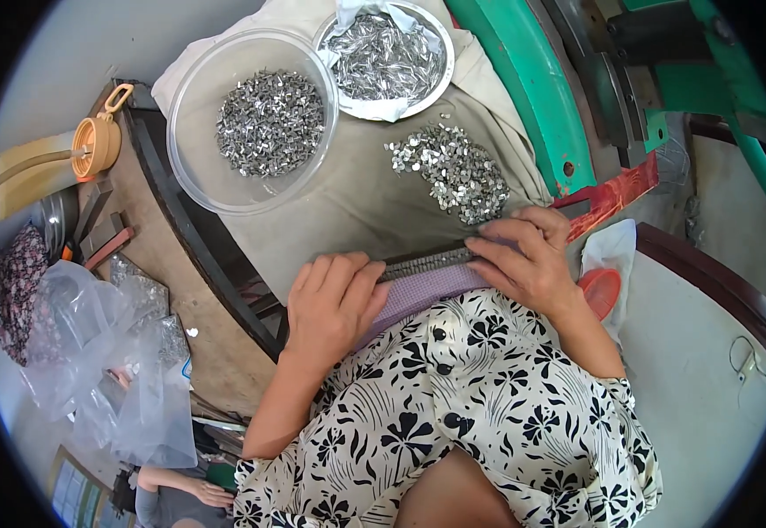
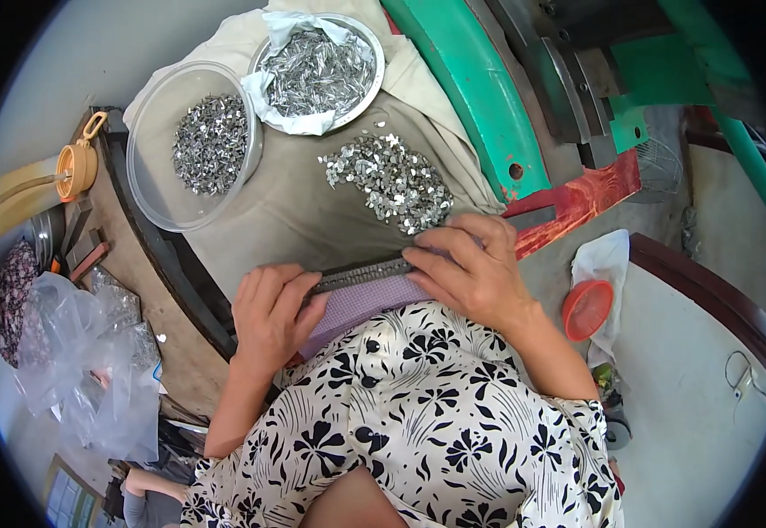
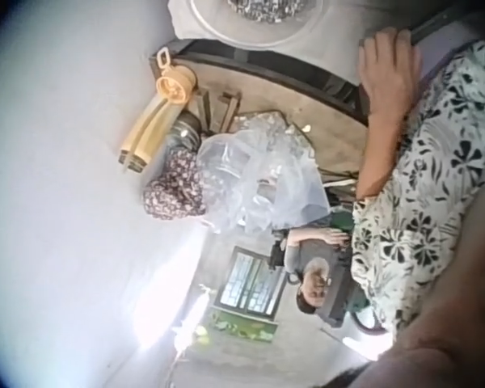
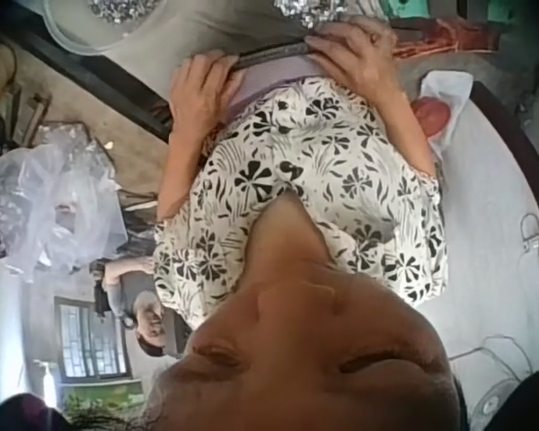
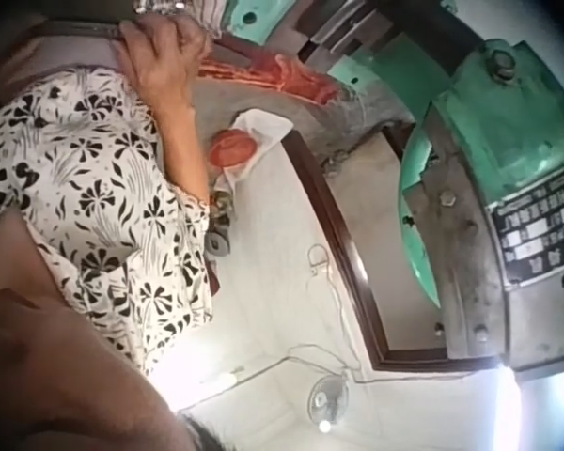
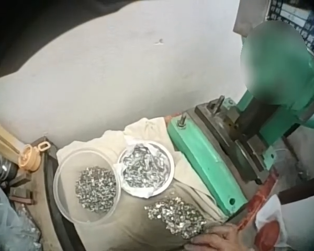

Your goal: Manually arranging small metal teeth on a guide strip and processing them with a mechanical press.

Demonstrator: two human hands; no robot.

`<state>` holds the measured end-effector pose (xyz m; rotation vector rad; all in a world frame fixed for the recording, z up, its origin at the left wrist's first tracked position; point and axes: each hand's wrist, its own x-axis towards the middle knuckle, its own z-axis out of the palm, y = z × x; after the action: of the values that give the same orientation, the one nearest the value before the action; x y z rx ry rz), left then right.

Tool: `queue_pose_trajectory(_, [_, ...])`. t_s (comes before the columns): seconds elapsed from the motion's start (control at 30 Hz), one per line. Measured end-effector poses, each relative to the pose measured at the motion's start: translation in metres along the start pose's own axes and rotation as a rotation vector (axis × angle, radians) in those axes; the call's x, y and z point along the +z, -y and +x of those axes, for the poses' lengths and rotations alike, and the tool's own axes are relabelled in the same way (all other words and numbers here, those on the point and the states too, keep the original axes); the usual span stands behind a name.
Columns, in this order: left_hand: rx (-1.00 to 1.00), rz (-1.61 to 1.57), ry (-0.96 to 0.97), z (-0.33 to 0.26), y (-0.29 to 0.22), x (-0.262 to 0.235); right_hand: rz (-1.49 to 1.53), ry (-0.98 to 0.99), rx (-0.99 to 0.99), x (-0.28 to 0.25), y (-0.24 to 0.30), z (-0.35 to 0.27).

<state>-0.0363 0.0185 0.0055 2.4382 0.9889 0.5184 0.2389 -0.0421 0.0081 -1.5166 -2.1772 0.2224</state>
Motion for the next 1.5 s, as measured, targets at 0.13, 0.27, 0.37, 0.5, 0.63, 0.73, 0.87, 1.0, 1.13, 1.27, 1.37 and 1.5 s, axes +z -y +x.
queue_pose_trajectory(0.13, [-0.062, -0.014, 0.018, 0.003, 0.005, 0.003, 0.008, 0.079, -0.012, 0.007, -0.007, 0.010])
queue_pose_trajectory(0.27, [-0.102, -0.054, 0.020, 0.001, 0.005, 0.003, 0.001, 0.050, -0.029, 0.003, -0.001, 0.013])
queue_pose_trajectory(0.37, [-0.124, -0.100, 0.014, 0.002, 0.005, 0.003, -0.017, 0.012, -0.070, 0.005, 0.005, 0.014])
queue_pose_trajectory(0.5, [-0.147, -0.137, 0.013, 0.003, 0.004, 0.001, -0.040, 0.018, -0.119, 0.010, 0.010, 0.021])
queue_pose_trajectory(0.63, [-0.160, -0.144, 0.016, 0.002, 0.004, 0.001, -0.110, 0.079, -0.145, 0.008, 0.019, 0.033])
queue_pose_trajectory(0.73, [-0.139, -0.139, 0.014, 0.004, 0.004, 0.002, -0.253, 0.117, -0.202, 0.004, 0.026, 0.038])
queue_pose_trajectory(0.87, [-0.115, -0.142, 0.033, 0.005, 0.003, -0.003, -0.222, 0.184, -0.193, -0.004, 0.027, 0.046])
queue_pose_trajectory(1.0, [-0.114, -0.138, 0.040, -0.001, 0.004, -0.004, 0.193, 0.126, -0.035, -0.016, 0.007, 0.076])
queue_pose_trajectory(1.13, [-0.141, -0.168, 0.078, -0.001, 0.005, -0.005, 0.294, -0.011, 0.053, -0.012, -0.020, 0.127])
queue_pose_trajectory(1.27, [-0.130, -0.202, 0.042, 0.005, 0.001, -0.006, 0.281, -0.048, 0.002, 0.018, -0.040, 0.167])
queue_pose_trajectory(1.37, [-0.131, -0.204, 0.024, 0.005, -0.001, -0.006, 0.156, -0.013, -0.068, 0.036, -0.044, 0.186])
queue_pose_trajectory(1.5, [-0.132, -0.220, 0.000, 0.005, -0.002, -0.006, 0.008, 0.005, -0.130, 0.052, -0.044, 0.195])
